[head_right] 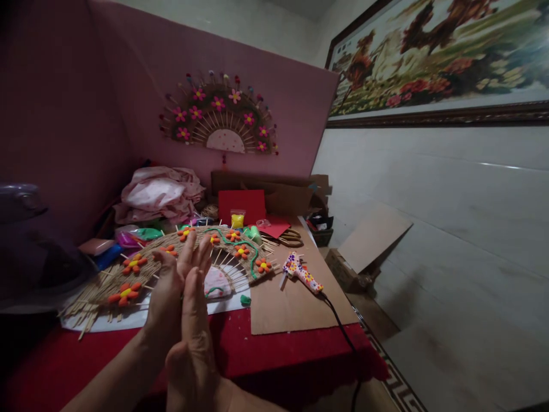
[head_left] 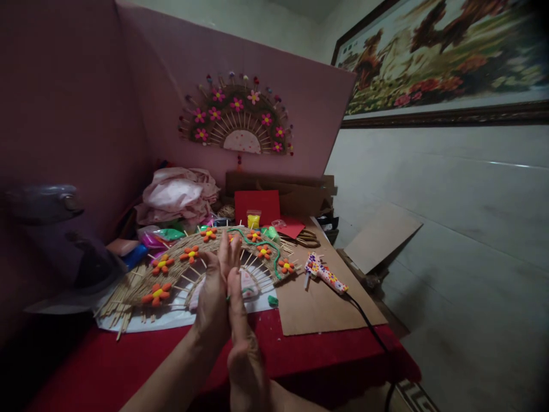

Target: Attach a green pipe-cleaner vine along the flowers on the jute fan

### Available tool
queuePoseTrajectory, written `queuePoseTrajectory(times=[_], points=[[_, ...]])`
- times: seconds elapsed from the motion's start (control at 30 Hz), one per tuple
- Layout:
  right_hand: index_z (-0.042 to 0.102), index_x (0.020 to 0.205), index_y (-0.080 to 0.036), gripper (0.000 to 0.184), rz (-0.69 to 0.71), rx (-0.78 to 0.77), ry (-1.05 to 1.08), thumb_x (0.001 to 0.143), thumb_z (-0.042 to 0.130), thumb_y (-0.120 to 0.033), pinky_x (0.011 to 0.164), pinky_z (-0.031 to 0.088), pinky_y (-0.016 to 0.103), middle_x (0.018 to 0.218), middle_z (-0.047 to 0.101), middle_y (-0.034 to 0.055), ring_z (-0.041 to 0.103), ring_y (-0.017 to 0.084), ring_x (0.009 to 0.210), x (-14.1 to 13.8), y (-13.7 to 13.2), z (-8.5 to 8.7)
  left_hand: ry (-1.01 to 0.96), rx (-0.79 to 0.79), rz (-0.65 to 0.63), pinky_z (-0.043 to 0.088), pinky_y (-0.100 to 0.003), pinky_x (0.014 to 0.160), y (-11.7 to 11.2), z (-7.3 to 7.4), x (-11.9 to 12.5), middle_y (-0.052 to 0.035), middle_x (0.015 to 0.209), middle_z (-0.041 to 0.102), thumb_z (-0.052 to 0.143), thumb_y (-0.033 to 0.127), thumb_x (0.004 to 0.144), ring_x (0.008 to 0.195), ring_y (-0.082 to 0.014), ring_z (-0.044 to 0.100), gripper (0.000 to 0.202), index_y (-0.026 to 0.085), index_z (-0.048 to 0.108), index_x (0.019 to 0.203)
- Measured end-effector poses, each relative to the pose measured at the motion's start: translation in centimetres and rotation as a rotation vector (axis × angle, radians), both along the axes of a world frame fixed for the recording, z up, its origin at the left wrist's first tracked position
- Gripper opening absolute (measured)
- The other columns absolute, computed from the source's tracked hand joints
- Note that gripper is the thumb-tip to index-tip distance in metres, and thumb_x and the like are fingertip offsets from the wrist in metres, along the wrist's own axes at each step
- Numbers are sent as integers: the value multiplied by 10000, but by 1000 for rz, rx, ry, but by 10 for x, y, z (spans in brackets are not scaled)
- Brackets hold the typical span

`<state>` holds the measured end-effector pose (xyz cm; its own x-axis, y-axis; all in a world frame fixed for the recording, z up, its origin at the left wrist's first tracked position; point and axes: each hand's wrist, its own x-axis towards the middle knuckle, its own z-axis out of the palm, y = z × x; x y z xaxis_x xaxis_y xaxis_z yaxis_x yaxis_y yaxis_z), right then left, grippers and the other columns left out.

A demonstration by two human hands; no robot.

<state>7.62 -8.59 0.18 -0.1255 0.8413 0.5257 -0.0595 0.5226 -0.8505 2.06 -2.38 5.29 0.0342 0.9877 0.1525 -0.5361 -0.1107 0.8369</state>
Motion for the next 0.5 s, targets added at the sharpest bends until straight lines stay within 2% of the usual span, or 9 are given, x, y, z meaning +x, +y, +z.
queuePoseTrajectory(times=[0.1, 0.2, 0.3, 0.4, 0.5], points=[[170, 1451, -280, 572, 34, -69, 105, 934, 354, -438, 1102, 284, 434, 1491, 274, 16, 250, 194, 1369, -1, 6, 8, -110, -167, 24, 364, -366, 1024, 16, 2, -2, -100, 1384, 459, 216, 671, 834, 1287, -224, 403, 692, 279, 340, 1390], [443, 1338, -260, 440, -13, -130, 200, 900, 473, -289, 1058, 367, 415, 1367, 486, 45, 442, 202, 1266, -2, 18, 13, -155, -276, 37, 426, -347, 954, 26, 0, -2, -135, 1339, 500, 255, 652, 842, 1221, -225, 478, 683, 240, 358, 1378], [691, 1022, -231, 233, -134, -162, 222, 817, 581, -218, 982, 443, 401, 1093, 680, 43, 609, 213, 1051, -1, 30, 17, -158, -299, 92, 462, -307, 895, 26, 1, 0, -136, 1259, 560, 265, 641, 849, 1146, -211, 540, 656, 214, 416, 1324], [718, 835, -198, 113, -180, -212, 300, 753, 655, -241, 876, 503, 392, 892, 723, 40, 657, 207, 884, 6, 44, 27, -172, -351, 116, 494, -290, 815, 24, 4, 2, -138, 1120, 622, 293, 596, 871, 991, -195, 618, 580, 167, 485, 1210], [678, 859, -170, 184, -89, -260, 457, 702, 712, -259, 801, 529, 358, 821, 723, 35, 677, 183, 775, 20, 60, 43, -159, -341, 20, 501, -277, 743, 22, 5, 1, -114, 954, 662, 385, 503, 886, 841, -173, 644, 428, 135, 572, 996]])
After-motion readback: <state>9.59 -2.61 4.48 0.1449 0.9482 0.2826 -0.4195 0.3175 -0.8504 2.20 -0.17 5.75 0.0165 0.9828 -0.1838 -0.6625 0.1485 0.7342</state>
